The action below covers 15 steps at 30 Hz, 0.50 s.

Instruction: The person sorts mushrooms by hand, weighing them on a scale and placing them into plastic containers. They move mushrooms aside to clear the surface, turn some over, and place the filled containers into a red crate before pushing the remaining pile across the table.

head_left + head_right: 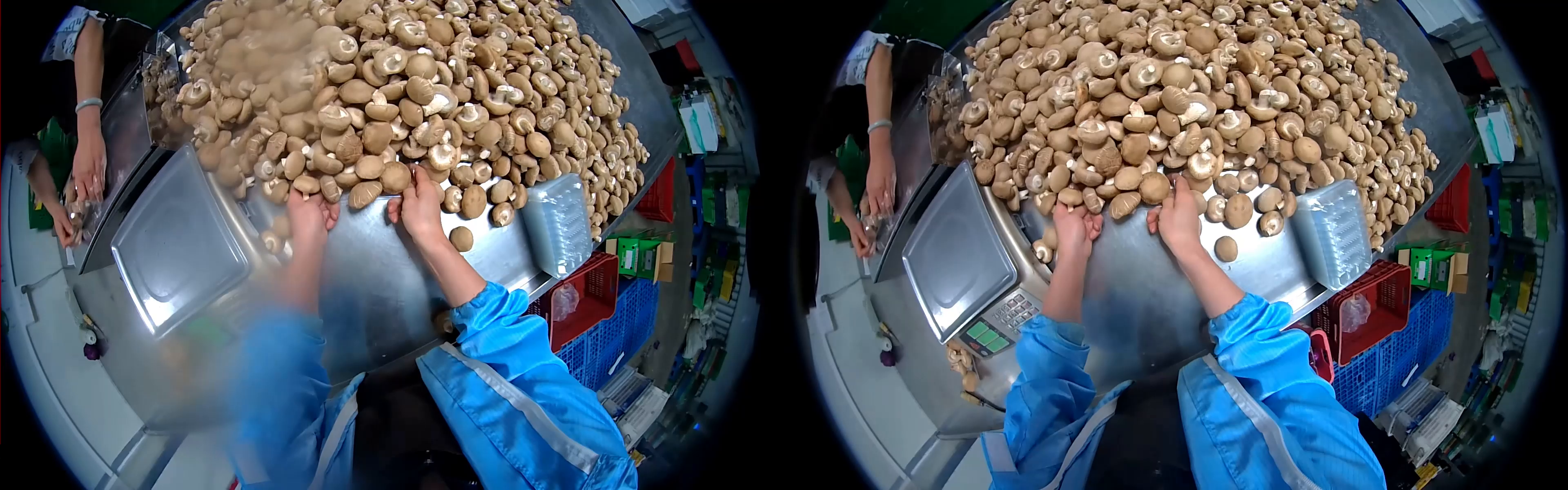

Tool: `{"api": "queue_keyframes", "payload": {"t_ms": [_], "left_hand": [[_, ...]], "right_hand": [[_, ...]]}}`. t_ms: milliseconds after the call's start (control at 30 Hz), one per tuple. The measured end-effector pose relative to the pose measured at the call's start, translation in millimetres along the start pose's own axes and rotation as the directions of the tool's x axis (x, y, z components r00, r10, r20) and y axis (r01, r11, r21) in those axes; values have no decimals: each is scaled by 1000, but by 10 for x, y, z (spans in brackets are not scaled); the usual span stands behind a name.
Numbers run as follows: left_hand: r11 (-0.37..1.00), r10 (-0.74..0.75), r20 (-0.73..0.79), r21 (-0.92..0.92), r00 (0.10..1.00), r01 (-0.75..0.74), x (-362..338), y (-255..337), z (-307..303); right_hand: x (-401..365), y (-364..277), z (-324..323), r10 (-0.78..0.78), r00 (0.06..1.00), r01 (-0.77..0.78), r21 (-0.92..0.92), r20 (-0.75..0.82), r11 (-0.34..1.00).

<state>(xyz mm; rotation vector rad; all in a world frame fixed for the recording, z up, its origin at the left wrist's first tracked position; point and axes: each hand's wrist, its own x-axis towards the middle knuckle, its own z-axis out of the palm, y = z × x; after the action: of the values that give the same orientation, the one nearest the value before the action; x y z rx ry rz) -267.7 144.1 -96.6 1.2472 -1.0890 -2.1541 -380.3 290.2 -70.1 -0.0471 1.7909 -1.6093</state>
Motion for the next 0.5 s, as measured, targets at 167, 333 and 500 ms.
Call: {"api": "queue_keyframes", "payload": {"t_ms": [167,333,500], "left_hand": [[997,47,20,-58,999,-46,-371,-146,-131],[996,76,101,39,992,-80,-814,9,-206],[997,47,135,62,990,-55,-1141,165,-363]], "right_hand": [[-256,71,-122,-83,995,87,-76,63,993],[-667,37,-189,-72,996,74,-38,60,997],[-938,-79,-208,-151,987,152,-22,57,988]]}}
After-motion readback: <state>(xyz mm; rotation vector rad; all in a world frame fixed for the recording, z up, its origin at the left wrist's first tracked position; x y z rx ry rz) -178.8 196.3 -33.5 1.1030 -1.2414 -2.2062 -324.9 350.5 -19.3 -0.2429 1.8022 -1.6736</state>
